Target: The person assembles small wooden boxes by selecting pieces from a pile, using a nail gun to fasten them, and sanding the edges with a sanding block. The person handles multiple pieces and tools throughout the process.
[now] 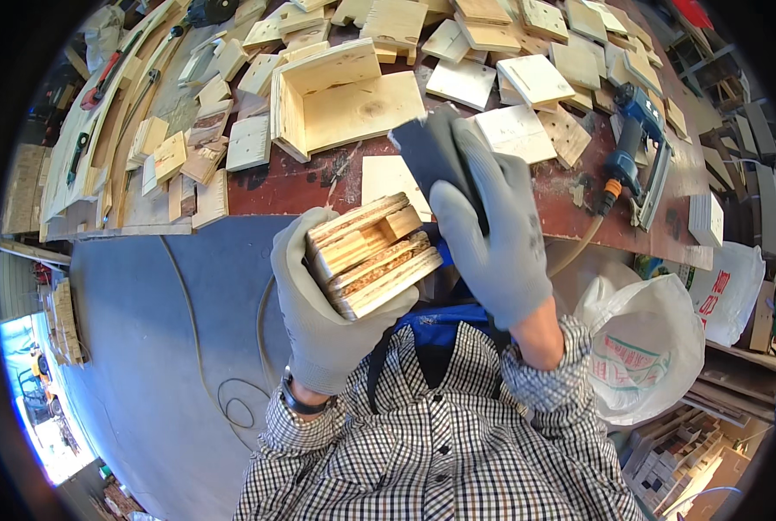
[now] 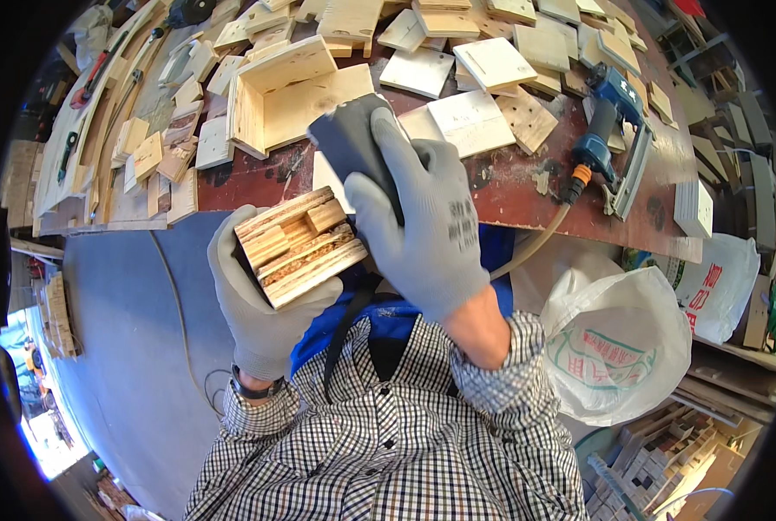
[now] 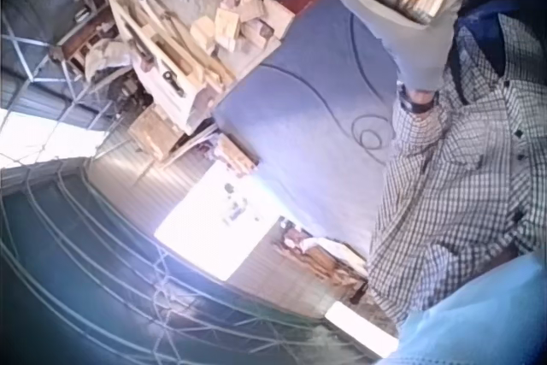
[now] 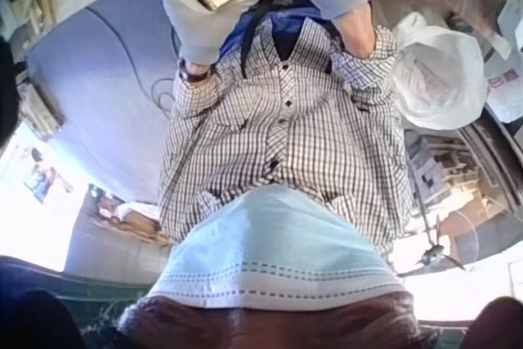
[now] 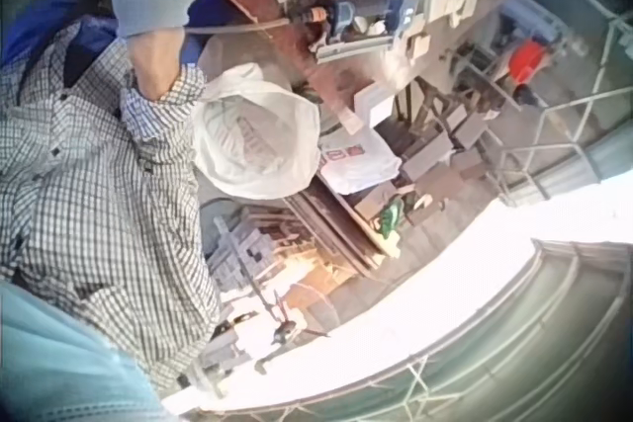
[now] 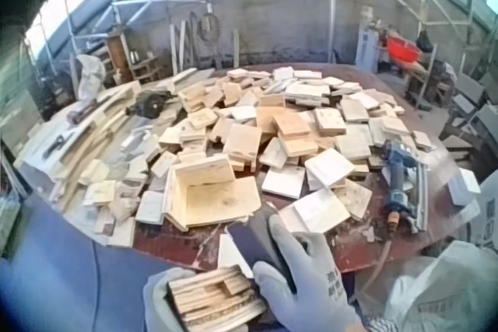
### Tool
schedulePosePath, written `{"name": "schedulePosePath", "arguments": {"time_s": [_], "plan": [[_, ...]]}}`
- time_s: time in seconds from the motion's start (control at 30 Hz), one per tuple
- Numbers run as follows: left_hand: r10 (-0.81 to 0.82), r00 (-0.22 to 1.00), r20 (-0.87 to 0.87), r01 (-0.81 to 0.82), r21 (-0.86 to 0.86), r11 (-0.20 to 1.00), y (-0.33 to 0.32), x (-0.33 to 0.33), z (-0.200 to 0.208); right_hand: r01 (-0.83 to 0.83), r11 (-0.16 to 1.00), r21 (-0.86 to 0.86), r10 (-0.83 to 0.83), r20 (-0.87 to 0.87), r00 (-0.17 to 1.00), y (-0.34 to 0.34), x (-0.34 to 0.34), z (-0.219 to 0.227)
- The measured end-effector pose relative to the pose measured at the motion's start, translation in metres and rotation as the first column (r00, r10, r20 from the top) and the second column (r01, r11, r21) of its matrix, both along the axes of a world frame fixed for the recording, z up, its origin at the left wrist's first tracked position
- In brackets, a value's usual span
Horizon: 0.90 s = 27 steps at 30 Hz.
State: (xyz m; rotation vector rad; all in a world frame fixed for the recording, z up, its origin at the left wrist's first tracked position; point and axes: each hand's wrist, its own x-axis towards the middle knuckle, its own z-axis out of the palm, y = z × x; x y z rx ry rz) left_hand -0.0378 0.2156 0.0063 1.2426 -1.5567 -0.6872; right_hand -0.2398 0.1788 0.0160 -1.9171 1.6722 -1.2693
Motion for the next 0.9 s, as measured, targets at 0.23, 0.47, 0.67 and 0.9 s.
{"name": "schedulePosePath", "arguments": {"time_s": [0.23, 0.47, 0.67, 0.9], "plan": [[-0.01, 0.993, 0.12, 0.009, 0.007, 1.0, -0.008, -0.002, 0.005, -0.183, 0.981, -0.065, 0.164, -0.231, 0.959, 0.035, 0.017, 0.017], [-0.042, 0.981, -0.19, 0.098, 0.296, 0.95, -0.013, 0.0, 0.014, 0.083, 0.992, -0.099, -0.11, -0.308, 0.945, 0.033, 0.001, 0.013], [-0.026, 0.966, -0.258, 0.119, 0.354, 0.928, -0.013, -0.003, 0.023, 0.191, 0.974, -0.12, -0.22, -0.324, 0.92, 0.027, -0.015, 0.01], [-0.081, 0.991, -0.111, 0.115, 0.354, 0.928, -0.017, -0.005, 0.017, -0.155, 0.987, -0.049, 0.126, -0.367, 0.922, 0.053, 0.019, 0.04]]}}
